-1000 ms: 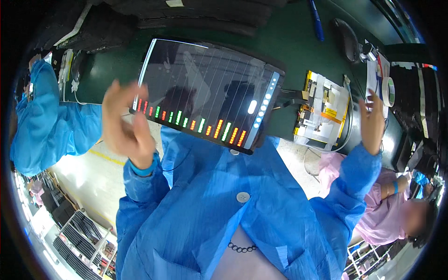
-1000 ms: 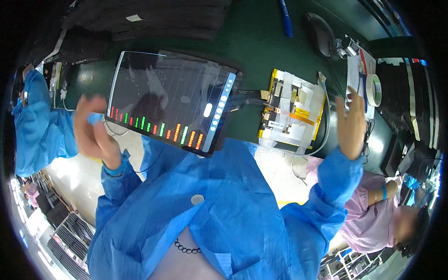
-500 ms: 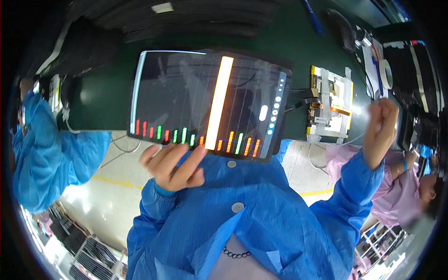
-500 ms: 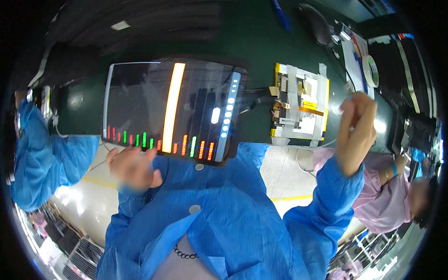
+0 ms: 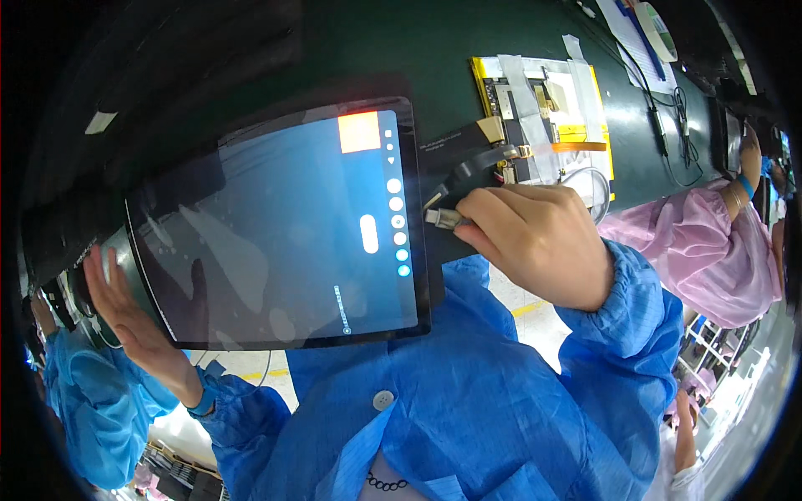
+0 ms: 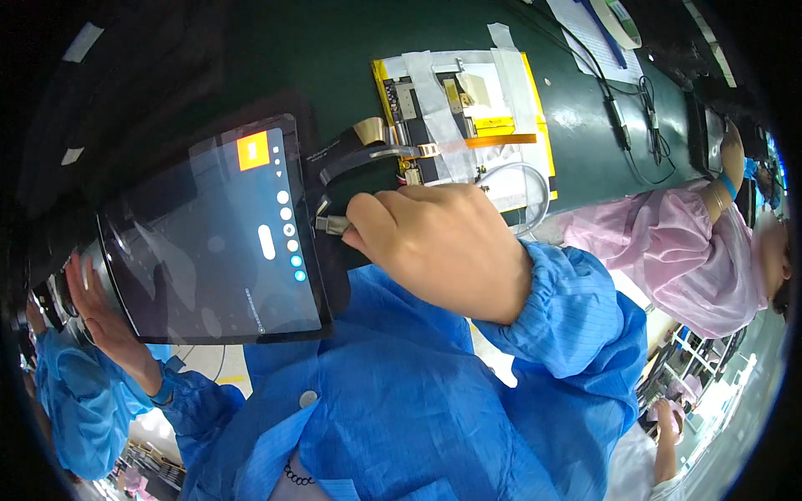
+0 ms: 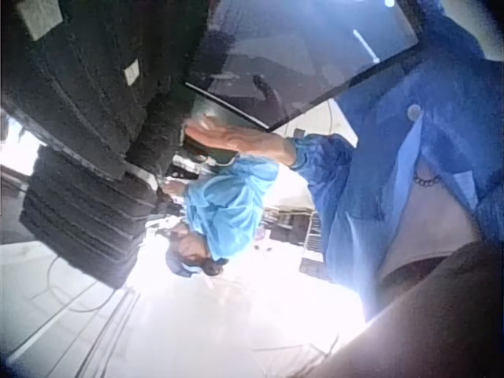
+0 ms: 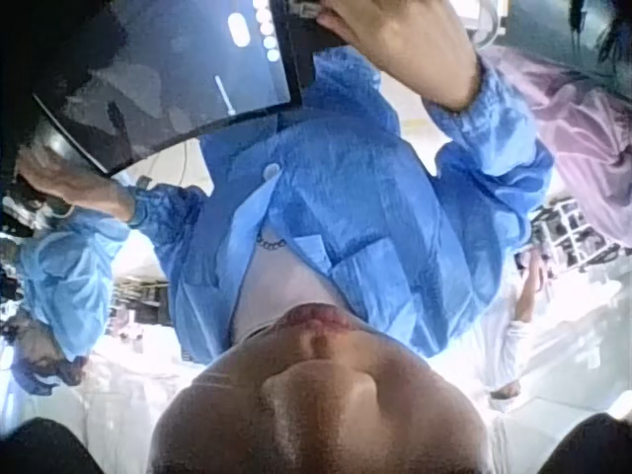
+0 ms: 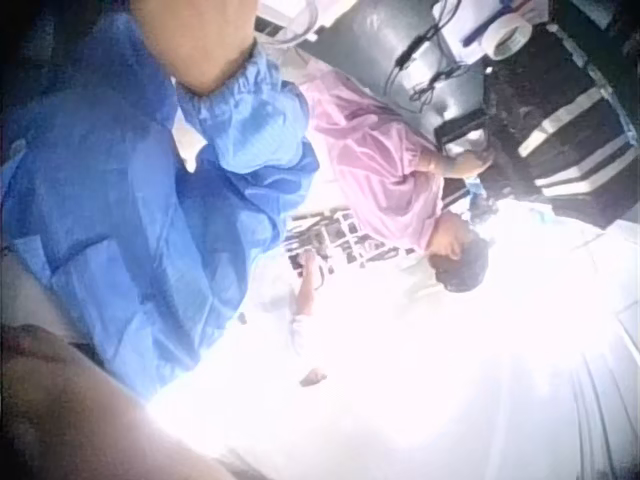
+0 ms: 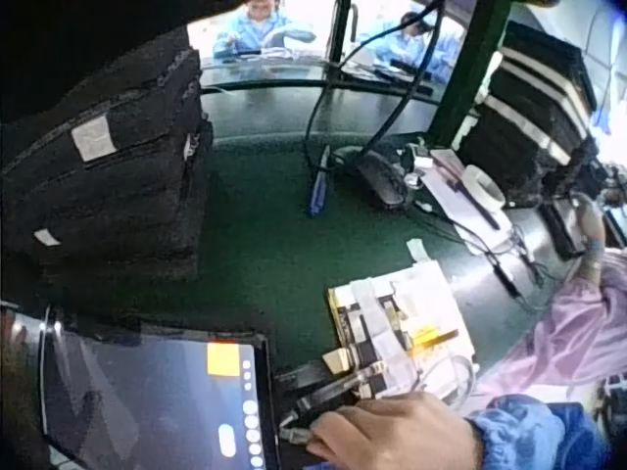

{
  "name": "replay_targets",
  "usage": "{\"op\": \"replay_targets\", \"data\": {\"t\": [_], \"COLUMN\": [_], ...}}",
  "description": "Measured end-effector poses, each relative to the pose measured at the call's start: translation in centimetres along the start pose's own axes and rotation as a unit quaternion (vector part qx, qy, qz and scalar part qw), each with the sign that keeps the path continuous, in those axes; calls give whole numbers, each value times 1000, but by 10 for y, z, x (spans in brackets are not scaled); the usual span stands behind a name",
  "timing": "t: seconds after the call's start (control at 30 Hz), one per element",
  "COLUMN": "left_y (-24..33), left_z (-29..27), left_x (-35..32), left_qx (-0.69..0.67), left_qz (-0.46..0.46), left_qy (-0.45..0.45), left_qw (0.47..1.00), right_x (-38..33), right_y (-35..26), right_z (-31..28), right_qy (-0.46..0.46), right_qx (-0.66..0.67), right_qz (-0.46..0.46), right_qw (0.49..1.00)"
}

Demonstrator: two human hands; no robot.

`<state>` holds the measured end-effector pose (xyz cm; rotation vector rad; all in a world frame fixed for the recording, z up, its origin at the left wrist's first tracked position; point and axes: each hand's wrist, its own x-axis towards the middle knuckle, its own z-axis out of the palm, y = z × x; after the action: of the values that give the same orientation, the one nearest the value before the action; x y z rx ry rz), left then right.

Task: Testing and inspecting internal connections and screen functionality of tablet devices.

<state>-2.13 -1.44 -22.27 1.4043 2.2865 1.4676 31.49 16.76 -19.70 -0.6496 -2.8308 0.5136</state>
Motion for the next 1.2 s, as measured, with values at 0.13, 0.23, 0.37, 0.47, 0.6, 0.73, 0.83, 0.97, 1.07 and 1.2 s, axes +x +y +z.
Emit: {"op": "replay_targets", "data": {"t": [0.13,0.23,0.37,0.47,0.6,0.73,0.83,0.97,1.07,1.2], "left_y": [13,19,15,19,10,17,22,26,22,23], "left_z": [11,12,5,10,5,13,18,20,18,16], "left_x": [-11,-14,-14,-13,-11,-8,-7,-5,-4,-4], "left_qx": [-87,-108,-128,-129,-135,-134,-121,-103,-109,-136], "left_qz": [-123,-177,-160,-170,-145,-156,-160,-156,-134,-149], "left_qy": [-81,-83,-151,-140,-174,-151,-129,-150,-172,-176], "left_qw": [985,975,967,967,965,967,971,971,970,964], "right_x": [0,3,7,8,9,11,12,8,12,17], "right_y": [1,3,5,9,13,11,14,14,18,16], "right_z": [-4,-8,-13,-14,-14,-16,-17,-18,-17,-17], "right_qy": [-32,-37,-51,-63,-84,-88,-134,-142,-143,-145], "right_qx": [26,19,7,20,45,58,70,92,111,116], "right_qz": [-11,-34,-43,-48,-60,-62,-43,-33,-47,-70], "right_qw": [999,999,998,997,994,993,987,985,982,980]}}
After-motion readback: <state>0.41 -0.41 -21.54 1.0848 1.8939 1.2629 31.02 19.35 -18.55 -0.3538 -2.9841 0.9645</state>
